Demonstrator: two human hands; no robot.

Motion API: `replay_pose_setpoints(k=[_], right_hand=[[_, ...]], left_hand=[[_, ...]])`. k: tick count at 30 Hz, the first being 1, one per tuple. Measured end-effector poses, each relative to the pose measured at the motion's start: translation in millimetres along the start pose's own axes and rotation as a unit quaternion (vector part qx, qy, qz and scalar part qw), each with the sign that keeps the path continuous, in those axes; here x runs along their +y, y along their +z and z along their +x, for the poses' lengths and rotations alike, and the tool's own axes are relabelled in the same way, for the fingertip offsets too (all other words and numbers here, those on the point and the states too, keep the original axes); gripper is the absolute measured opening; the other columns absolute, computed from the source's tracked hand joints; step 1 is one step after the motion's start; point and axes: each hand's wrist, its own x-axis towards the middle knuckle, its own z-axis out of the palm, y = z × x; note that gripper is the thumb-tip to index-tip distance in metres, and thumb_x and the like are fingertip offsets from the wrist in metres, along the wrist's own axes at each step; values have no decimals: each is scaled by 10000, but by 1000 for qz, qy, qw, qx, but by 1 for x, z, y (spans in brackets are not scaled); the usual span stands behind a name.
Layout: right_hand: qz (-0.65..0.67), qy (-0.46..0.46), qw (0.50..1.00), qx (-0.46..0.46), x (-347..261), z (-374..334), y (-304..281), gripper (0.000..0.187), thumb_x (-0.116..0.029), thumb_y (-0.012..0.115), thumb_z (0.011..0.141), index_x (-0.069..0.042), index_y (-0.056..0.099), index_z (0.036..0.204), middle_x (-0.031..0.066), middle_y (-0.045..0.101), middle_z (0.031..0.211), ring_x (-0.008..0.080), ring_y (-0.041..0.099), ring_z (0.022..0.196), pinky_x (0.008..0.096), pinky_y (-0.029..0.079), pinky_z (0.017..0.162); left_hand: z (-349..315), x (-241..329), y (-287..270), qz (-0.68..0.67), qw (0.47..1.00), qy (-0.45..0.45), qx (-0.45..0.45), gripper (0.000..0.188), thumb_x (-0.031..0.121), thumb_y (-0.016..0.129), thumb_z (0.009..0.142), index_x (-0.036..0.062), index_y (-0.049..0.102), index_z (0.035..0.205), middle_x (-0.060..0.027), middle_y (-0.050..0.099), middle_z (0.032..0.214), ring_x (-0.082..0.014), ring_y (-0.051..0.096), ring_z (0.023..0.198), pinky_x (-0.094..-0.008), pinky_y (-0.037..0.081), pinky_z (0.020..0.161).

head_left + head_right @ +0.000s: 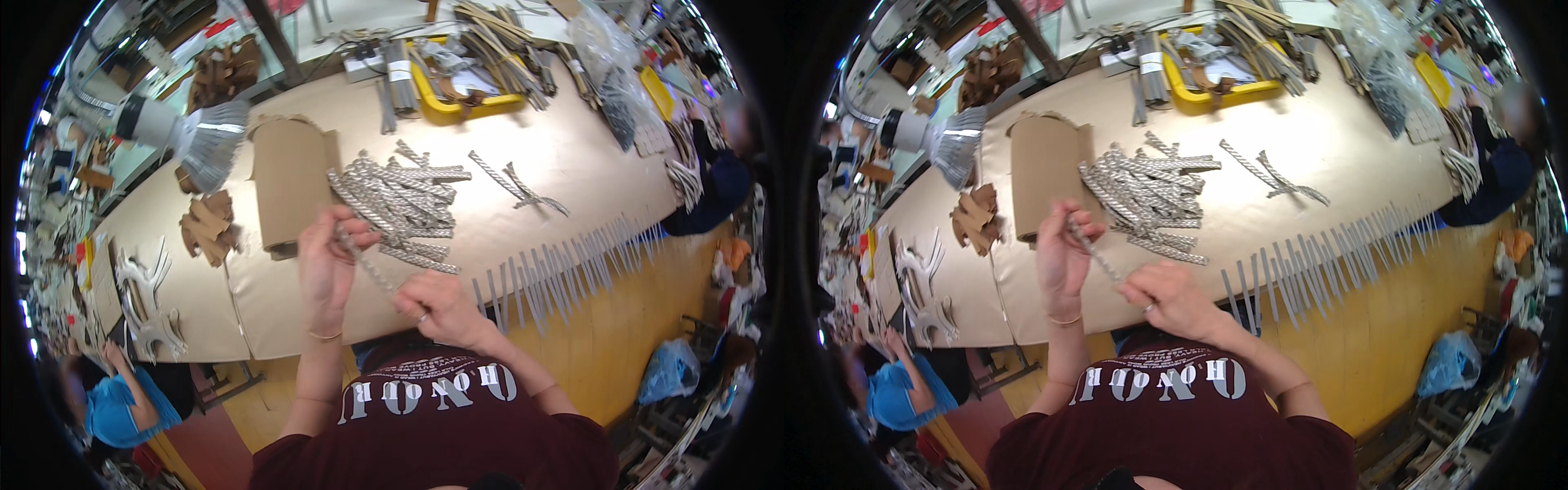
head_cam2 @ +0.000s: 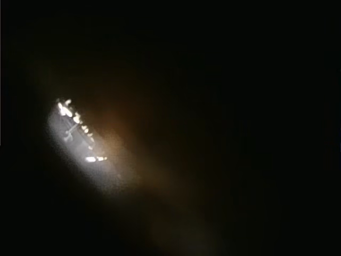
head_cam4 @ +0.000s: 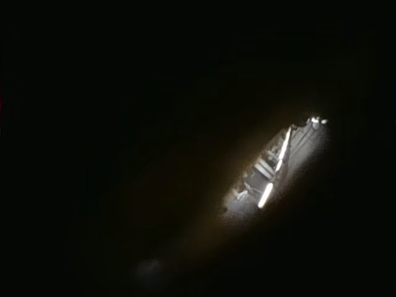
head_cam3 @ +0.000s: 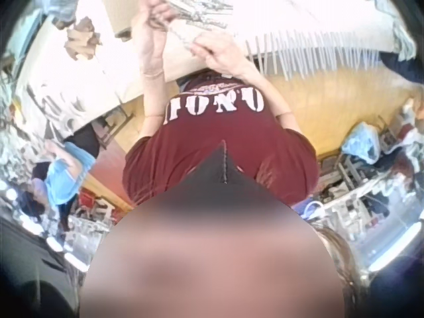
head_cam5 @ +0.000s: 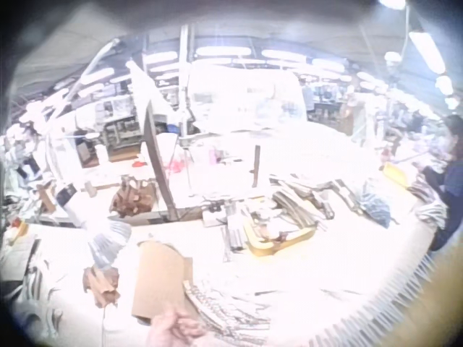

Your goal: The person repeatedly picks up short braided cords from a pile on the table, separates them, and places them into a growing stack. The person handles the cords by hand without visible tools, working at a cluttered workbench in a workshop.

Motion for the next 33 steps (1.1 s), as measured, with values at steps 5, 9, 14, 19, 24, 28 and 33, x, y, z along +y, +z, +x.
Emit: replay_pose_setpoints(k=[5, 9, 14, 19, 24, 28, 33], right_hand=[[89, 33, 995, -28, -9, -26, 1, 151, -126, 613, 900, -46, 619, 773, 94, 600, 712, 260, 598, 671, 352, 461, 620], [7, 85, 990, 115, 18, -2, -26, 181, -109, 549, 929, -6, 622, 799, 121, 604, 714, 241, 613, 672, 326, 469, 635], [-188, 190, 960, 86, 58, 46, -53, 287, -251, 518, 963, 6, 638, 919, 170, 631, 770, 310, 639, 742, 404, 484, 674], [-376, 266, 874, 153, 74, 48, -67, 400, -395, 554, 931, -34, 614, 1093, 191, 645, 865, 359, 643, 804, 451, 502, 726], [-400, 350, 821, 210, 101, 22, -102, 333, -315, 646, 882, -59, 624, 1094, 170, 608, 1018, 332, 611, 938, 447, 482, 822], [-372, 399, 816, 191, 117, 14, -121, 266, -266, 668, 866, -59, 640, 1030, 166, 587, 1021, 313, 584, 980, 446, 462, 842], [-357, 301, 848, 250, 106, 25, -124, 182, -248, 647, 888, -68, 635, 915, 121, 610, 957, 287, 585, 893, 392, 452, 812]], left_hand=[[25, 113, 3, -3, 937, 319, 143, 381, 390, 445, 1009, 49, 562, 887, -2, 526, 654, -112, 489, 560, -297, 508, 681], [9, 72, -26, 104, 968, 218, 74, 443, 429, 402, 1014, 41, 594, 918, -21, 579, 646, -130, 547, 566, -365, 535, 749], [-11, -7, -28, 135, 980, 140, 30, 495, 390, 368, 1035, -30, 599, 913, -110, 632, 683, -201, 643, 606, -344, 549, 682], [-32, -14, -8, 213, 973, 94, 8, 510, 383, 369, 1036, -46, 608, 898, -125, 653, 716, -209, 662, 630, -315, 549, 680], [-37, -28, -16, 243, 968, 54, -19, 514, 372, 366, 1040, -56, 618, 906, -133, 669, 749, -217, 678, 690, -309, 540, 711], [-40, -36, -13, 268, 961, 47, -50, 478, 330, 379, 1040, -56, 635, 922, -130, 680, 769, -216, 685, 729, -310, 538, 739], [-45, -32, 7, 289, 952, 33, -98, 318, 207, 432, 1025, -56, 608, 1066, -143, 686, 925, -211, 675, 875, -311, 518, 820]])
